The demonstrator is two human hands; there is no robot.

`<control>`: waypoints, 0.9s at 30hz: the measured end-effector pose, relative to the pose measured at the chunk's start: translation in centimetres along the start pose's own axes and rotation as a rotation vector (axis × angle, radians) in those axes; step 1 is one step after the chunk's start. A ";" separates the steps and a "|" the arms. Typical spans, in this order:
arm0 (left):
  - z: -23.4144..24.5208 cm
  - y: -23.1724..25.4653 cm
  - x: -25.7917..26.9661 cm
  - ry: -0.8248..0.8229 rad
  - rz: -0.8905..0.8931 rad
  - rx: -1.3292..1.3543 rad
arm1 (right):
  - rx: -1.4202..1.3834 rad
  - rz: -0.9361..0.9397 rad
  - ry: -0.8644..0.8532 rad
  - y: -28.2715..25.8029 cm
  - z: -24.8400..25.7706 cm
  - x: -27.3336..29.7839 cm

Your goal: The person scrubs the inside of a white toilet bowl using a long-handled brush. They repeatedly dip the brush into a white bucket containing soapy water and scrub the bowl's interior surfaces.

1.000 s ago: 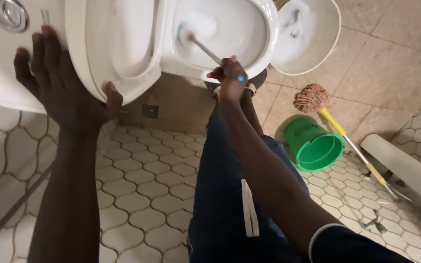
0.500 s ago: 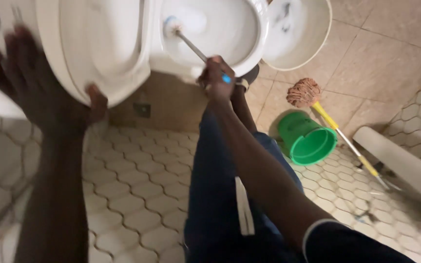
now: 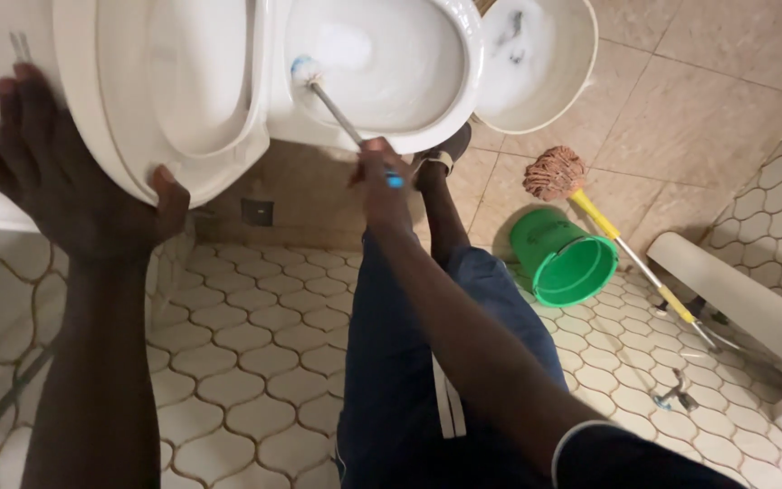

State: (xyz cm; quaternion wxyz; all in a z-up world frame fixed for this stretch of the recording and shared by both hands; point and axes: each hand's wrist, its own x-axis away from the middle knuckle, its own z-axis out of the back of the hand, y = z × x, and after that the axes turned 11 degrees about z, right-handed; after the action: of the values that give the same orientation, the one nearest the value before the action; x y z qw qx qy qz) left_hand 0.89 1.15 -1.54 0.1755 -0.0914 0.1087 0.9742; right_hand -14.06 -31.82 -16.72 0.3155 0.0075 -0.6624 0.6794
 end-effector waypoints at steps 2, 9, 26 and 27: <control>-0.1 -0.3 -0.1 0.003 -0.006 -0.021 | -0.431 0.022 0.291 0.6 0.4 0.6; 0.5 0.4 0.2 -0.031 0.040 0.009 | -0.511 0.109 -0.017 -1.2 7.6 3.1; 0.4 0.0 0.2 0.001 0.006 -0.010 | -0.132 0.150 0.044 -10.7 8.6 5.5; 0.3 0.1 0.3 0.000 0.009 -0.012 | -0.409 -0.023 0.105 -10.8 8.7 5.9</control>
State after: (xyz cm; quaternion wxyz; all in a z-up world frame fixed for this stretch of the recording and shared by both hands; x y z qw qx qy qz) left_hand 0.51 1.26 -1.33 0.1707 -0.0918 0.1033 0.9756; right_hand -17.56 -38.09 -3.47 0.3524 -0.0843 -0.7690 0.5267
